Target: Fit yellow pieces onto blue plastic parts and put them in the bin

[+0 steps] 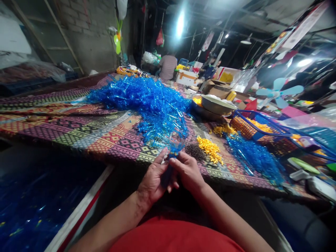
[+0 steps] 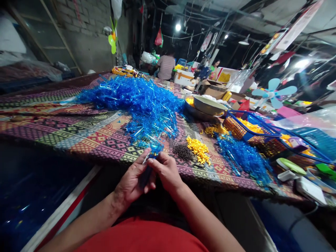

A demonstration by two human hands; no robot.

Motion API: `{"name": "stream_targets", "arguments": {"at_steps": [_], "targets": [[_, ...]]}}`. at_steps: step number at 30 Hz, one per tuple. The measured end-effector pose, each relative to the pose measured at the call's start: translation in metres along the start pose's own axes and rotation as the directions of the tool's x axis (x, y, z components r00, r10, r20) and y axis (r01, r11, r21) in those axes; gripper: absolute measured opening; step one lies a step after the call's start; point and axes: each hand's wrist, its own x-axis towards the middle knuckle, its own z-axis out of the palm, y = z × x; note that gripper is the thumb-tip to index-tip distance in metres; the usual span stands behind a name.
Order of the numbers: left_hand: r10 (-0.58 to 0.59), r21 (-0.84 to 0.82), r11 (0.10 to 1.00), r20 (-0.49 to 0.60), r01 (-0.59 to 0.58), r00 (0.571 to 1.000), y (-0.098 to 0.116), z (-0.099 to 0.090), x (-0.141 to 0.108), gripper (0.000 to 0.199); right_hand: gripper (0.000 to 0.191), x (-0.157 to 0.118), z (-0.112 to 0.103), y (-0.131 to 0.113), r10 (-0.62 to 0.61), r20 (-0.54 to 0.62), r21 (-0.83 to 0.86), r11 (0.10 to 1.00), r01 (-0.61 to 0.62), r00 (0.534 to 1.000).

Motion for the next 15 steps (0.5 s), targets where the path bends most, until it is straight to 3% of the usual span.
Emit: {"name": "stream_targets", "arguments": {"at_steps": [5, 7, 9, 12, 15], "targets": [[-0.061, 0.078, 0.995, 0.017, 0.06, 0.998, -0.009, -0.001, -0.008, 0.031, 0.029, 0.005, -0.006, -0.008, 0.002, -0.114, -0.003, 1.0, -0.002, 0.993], [-0.091, 0.104, 0.99, 0.003, 0.091, 0.996, -0.011, -0.002, -0.01, 0.026, 0.03, 0.007, -0.009, -0.007, -0.001, -0.129, -0.014, 1.0, -0.001, 0.992], [-0.019, 0.197, 0.98, -0.049, 0.028, 0.999, -0.007, -0.002, -0.01, 0.029, 0.028, 0.009, -0.012, -0.006, -0.036, -0.134, -0.054, 0.998, 0.029, 0.99], [0.214, 0.41, 0.9, -0.117, -0.149, 0.97, 0.005, 0.002, -0.006, 0.034, 0.025, 0.01, -0.016, -0.003, -0.128, -0.042, -0.228, 0.967, 0.115, 0.991], [0.27, 0.468, 0.856, -0.044, -0.219, 0.962, 0.015, 0.009, 0.0, 0.032, 0.023, 0.011, -0.017, -0.002, -0.235, 0.097, -0.454, 0.854, 0.253, 0.967]]}}
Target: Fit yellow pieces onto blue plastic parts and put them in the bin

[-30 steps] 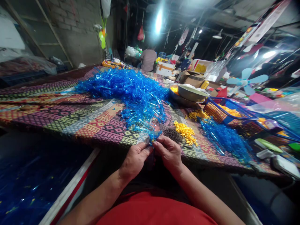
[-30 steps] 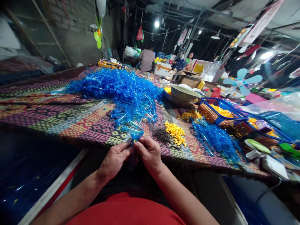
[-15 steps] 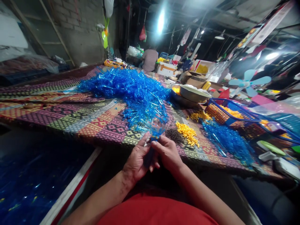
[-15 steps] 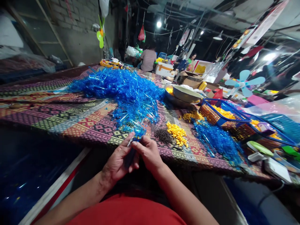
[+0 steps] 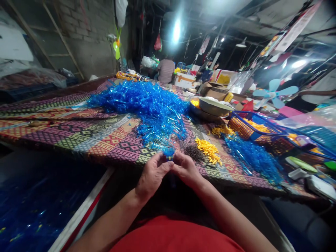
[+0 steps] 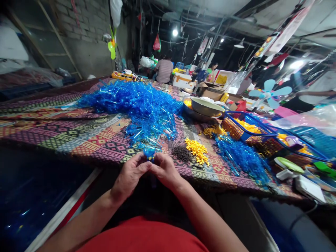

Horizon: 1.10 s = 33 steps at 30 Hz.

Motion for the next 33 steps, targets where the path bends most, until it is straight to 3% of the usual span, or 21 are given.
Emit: {"name": "stream_targets", "arguments": {"at_steps": [2, 6, 9, 13, 18, 25, 29, 33], "targets": [[0.02, -0.016, 1.0, 0.02, -0.02, 1.0, 0.002, 0.003, 0.004, 0.029, 0.02, 0.001, 0.001, 0.001, -0.099, 0.021, -0.16, 0.982, 0.101, 0.995], [0.069, -0.036, 0.997, -0.097, -0.072, 0.993, -0.002, 0.004, 0.01, 0.025, 0.012, 0.001, 0.004, 0.002, -0.21, 0.053, -0.346, 0.913, 0.216, 0.976], [0.067, -0.09, 0.992, -0.223, -0.089, 0.972, 0.0, -0.003, 0.017, 0.026, 0.015, -0.006, 0.01, 0.006, -0.178, 0.132, -0.328, 0.92, 0.213, 0.975], [0.097, -0.161, 0.974, -0.327, -0.157, 0.94, 0.008, -0.009, 0.023, 0.027, 0.02, -0.017, 0.018, 0.015, -0.065, 0.161, -0.205, 0.974, 0.097, 0.985], [0.088, -0.184, 0.975, -0.196, -0.125, 0.977, 0.005, -0.002, 0.018, 0.024, 0.02, -0.018, 0.016, 0.016, -0.06, 0.17, -0.169, 0.982, 0.088, 0.984], [0.124, -0.185, 0.97, -0.177, -0.157, 0.976, 0.003, 0.009, 0.011, 0.012, 0.032, -0.023, 0.023, 0.013, -0.088, 0.165, -0.157, 0.981, 0.114, 0.982], [0.138, -0.085, 0.985, -0.151, -0.152, 0.979, 0.003, 0.006, 0.005, 0.012, 0.023, -0.031, 0.028, 0.019, -0.13, 0.119, -0.133, 0.98, 0.145, 0.984], [0.169, 0.047, 0.985, -0.134, -0.164, 0.976, 0.007, -0.003, -0.003, 0.016, 0.018, -0.029, 0.011, 0.013, -0.186, 0.149, -0.115, 0.972, 0.204, 0.971]]}}
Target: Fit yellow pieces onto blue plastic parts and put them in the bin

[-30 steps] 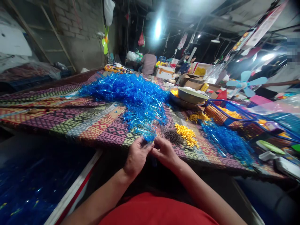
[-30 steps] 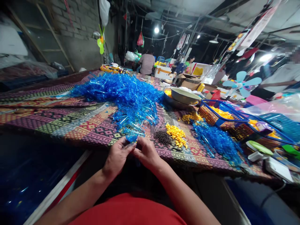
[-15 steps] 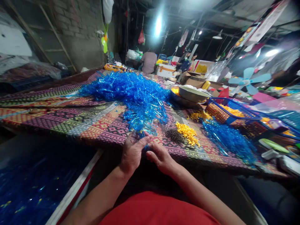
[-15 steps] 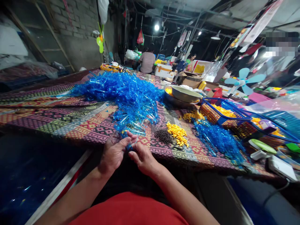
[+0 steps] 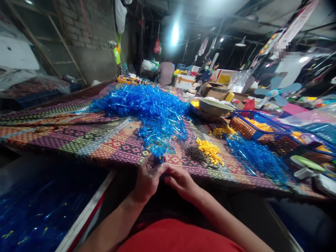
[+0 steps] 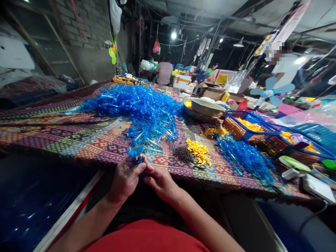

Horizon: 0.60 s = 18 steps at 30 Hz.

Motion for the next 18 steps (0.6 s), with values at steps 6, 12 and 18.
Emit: {"name": "stream_targets", "arguments": {"at_steps": [6, 12, 18], "targets": [[0.017, 0.262, 0.96, 0.298, -0.099, 0.955, 0.003, -0.004, -0.01, 0.018, 0.065, 0.019, -0.043, -0.047, -0.32, -0.007, -0.249, 0.918, 0.309, 0.947], [0.175, 0.357, 0.847, 0.513, -0.394, 0.84, 0.005, -0.003, -0.015, 0.02, 0.04, 0.033, -0.043, -0.075, -0.516, 0.126, -0.529, 0.687, 0.498, 0.847], [-0.023, 0.423, 0.886, 0.45, -0.19, 0.893, 0.011, -0.001, -0.01, 0.017, 0.03, 0.033, -0.035, -0.05, -0.356, -0.093, -0.454, 0.846, 0.279, 0.93]]}}
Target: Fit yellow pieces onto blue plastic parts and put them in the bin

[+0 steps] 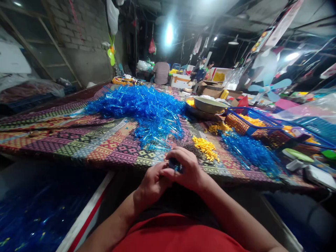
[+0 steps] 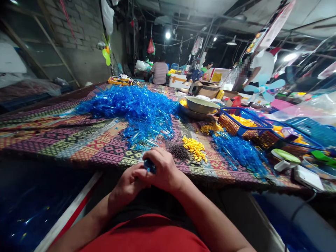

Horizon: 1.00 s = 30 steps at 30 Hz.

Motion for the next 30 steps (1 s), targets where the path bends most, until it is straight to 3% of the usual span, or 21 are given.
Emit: {"name": "stream_targets", "arguments": {"at_steps": [3, 6, 10, 14, 17, 20, 22, 24, 26, 27, 30], "targets": [[-0.222, -0.155, 0.96, 0.092, 0.234, 0.971, -0.009, -0.004, 0.003, 0.016, 0.043, -0.007, -0.002, 0.018, 0.114, 0.117, 0.173, 0.976, -0.133, 0.987], [-0.335, -0.358, 0.824, 0.316, 0.439, 0.888, -0.021, -0.012, 0.004, 0.02, 0.046, -0.014, -0.013, 0.028, 0.049, 0.267, 0.287, 0.949, -0.128, 0.962], [-0.261, -0.547, 0.575, 0.583, 0.609, 0.769, -0.031, -0.018, 0.003, 0.032, 0.041, -0.02, -0.026, 0.028, -0.025, 0.363, 0.325, 0.94, -0.102, 0.932], [-0.192, -0.573, 0.497, 0.66, 0.652, 0.726, -0.034, -0.015, 0.001, 0.034, 0.03, -0.022, -0.029, 0.021, -0.006, 0.391, 0.307, 0.943, -0.125, 0.92], [-0.235, -0.567, 0.52, 0.625, 0.639, 0.745, -0.035, -0.013, -0.002, 0.031, 0.024, -0.024, -0.025, 0.021, 0.004, 0.387, 0.292, 0.948, -0.127, 0.922], [-0.332, -0.478, 0.624, 0.553, 0.618, 0.764, -0.035, -0.017, -0.004, 0.03, 0.023, -0.031, -0.021, 0.029, 0.022, 0.34, 0.304, 0.943, -0.132, 0.94], [-0.42, -0.339, 0.734, 0.455, 0.589, 0.785, -0.033, -0.023, -0.005, 0.028, 0.023, -0.035, -0.019, 0.036, 0.062, 0.301, 0.328, 0.93, -0.164, 0.951], [-0.443, -0.104, 0.866, 0.297, 0.49, 0.846, -0.029, -0.029, -0.004, 0.026, 0.024, -0.035, -0.019, 0.041, 0.074, 0.286, 0.339, 0.925, -0.173, 0.955], [-0.327, 0.217, 0.931, 0.138, 0.294, 0.935, -0.023, -0.033, -0.002, 0.023, 0.025, -0.032, -0.02, 0.042, 0.056, 0.29, 0.28, 0.95, -0.141, 0.955], [-0.241, 0.369, 0.91, 0.099, 0.189, 0.966, -0.019, -0.033, -0.001, 0.02, 0.027, -0.029, -0.02, 0.041, 0.038, 0.297, 0.223, 0.969, -0.108, 0.954], [-0.06, 0.605, 0.796, 0.112, -0.02, 0.992, -0.01, -0.031, 0.002, 0.019, 0.031, -0.019, -0.018, 0.037, -0.028, 0.375, 0.072, 0.997, 0.001, 0.927]]}}
